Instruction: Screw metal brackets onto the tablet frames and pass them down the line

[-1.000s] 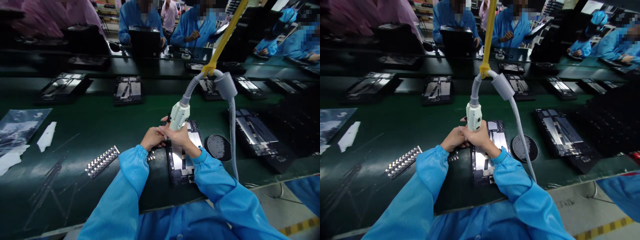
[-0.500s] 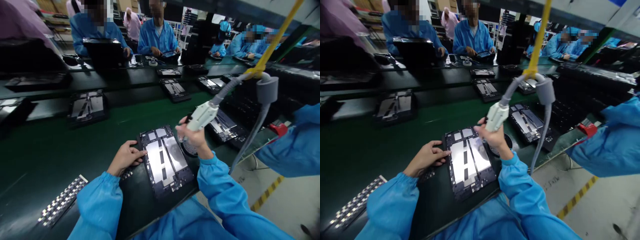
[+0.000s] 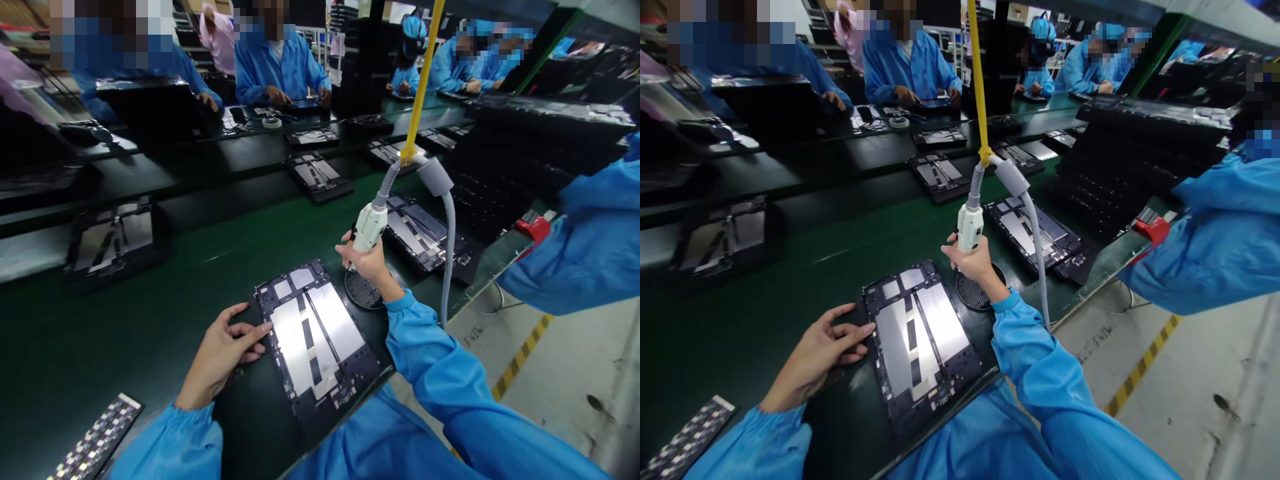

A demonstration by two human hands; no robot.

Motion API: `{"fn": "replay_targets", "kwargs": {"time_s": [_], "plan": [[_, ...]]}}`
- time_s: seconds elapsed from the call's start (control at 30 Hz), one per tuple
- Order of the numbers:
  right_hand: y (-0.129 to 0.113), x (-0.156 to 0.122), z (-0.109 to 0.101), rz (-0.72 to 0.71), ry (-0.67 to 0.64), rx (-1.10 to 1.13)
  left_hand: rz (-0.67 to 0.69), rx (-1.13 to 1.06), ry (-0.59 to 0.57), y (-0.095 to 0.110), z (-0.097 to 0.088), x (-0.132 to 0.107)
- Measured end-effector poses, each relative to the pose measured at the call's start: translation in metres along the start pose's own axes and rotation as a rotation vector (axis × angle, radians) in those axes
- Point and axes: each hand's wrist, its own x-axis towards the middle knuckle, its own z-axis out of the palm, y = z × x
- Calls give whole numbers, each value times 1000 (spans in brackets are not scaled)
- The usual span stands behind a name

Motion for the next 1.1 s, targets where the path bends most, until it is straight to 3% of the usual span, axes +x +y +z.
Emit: {"fn": "replay_targets", "kwargs": {"time_s": [0.3,0.5,0.7,0.9,1.1], "plan": [[-2,-1,-1,-39,-21,-5,7,-7,-11,-2,-2,2],[-30,-3,6,-120,-22,69,48,-47,-45,-7,-2,4],[-53,-34,60,-94,-222,140,80,-69,-62,-8,1,0],[-44,-66,124,15,-477,99,108,-100,-93,-9,2,1],[-29,-70,140,120,-514,80,131,-105,-89,-11,3,0]]}}
